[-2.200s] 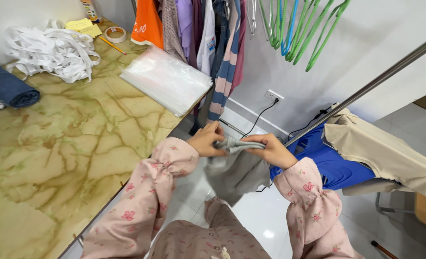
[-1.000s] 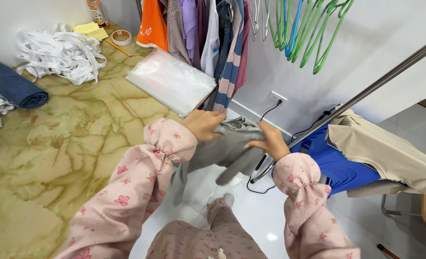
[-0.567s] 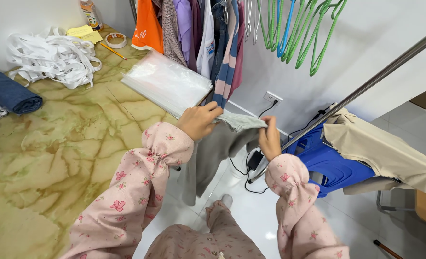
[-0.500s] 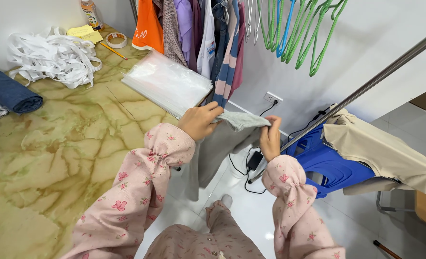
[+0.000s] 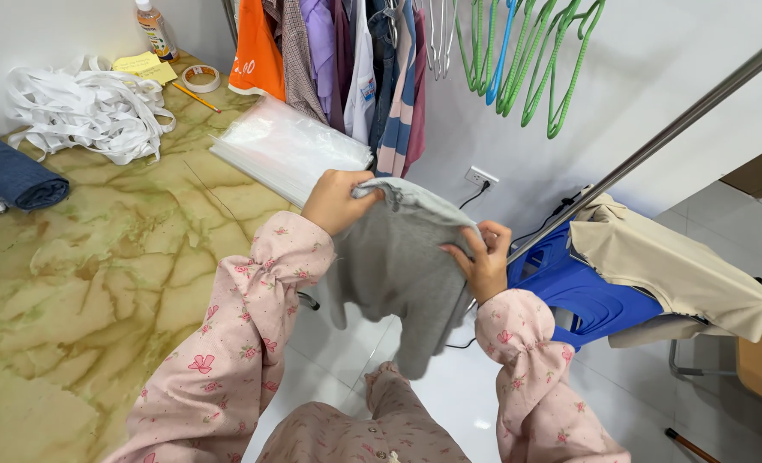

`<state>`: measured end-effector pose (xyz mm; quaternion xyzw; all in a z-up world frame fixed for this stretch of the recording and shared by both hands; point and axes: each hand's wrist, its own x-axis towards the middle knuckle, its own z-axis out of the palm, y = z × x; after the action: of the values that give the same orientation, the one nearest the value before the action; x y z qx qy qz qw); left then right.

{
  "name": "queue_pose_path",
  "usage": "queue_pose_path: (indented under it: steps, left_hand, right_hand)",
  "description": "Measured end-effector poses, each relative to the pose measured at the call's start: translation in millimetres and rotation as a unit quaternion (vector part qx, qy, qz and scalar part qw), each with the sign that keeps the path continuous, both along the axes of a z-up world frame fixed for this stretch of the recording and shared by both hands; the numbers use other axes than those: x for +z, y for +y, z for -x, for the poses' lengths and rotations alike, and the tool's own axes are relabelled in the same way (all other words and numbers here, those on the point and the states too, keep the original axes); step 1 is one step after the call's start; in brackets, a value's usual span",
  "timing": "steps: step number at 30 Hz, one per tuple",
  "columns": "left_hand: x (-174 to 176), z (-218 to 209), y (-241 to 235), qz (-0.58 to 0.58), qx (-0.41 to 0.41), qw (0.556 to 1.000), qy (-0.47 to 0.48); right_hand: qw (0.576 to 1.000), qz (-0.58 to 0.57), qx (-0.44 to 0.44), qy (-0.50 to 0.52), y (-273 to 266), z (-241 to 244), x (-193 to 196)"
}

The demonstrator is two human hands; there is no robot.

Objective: The person removes a gray sweatshirt and a pair of jeans from a clothing rack, folds each item on a marble-patterned table, and places them with other folded clothes. The person then opens a clear plastic bag and places a folded light blue garment inside.

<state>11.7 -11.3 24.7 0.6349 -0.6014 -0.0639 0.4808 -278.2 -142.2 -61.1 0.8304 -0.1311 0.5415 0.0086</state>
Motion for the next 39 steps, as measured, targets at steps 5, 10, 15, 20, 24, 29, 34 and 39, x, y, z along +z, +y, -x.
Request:
queue_pose_path:
  steps: [5,10,15,20,24,29,34,39]
  left_hand:
    - [16,17,6,-0.016,-0.009,1.0,-0.013]
    - [33,26,17,-0.039,0.0,0.997,-0.06]
    - [38,28,26,-0.051,0.001,0.994,-0.099]
    - [36,28,28,-0.049,-0.012,0.992,-0.115]
    - [37,22,31,-0.022,-0.018,0.995,-0.091]
    - [44,17,33,0.001,-0.032,0.997,-0.072]
    - [43,20,31,0.009,-0.054,0.996,-0.064]
    - [24,-4,25,-0.039,-0.013,0.994,-0.103]
  right_hand:
    - [0.997,-0.079,0.003,-0.019,22,-3,13]
    - [0.986,-0.164,-0.027,-0.03,31,-6,5]
    - [0.97,-0.232,-0.064,-0.033,34,-8,-19]
    - [0.965,-0.261,-0.029,-0.021,51,-21,-27]
    - [0.964,-0.255,-0.021,-0.078,67,-23,-35]
    - [0.965,-0.256,-0.012,-0.057,65,-30,-36]
    - [0.95,-0.307,0.019,0.061,51,-34,-86]
    - [0.914,-0.363,0.08,0.162,35,-18,-80]
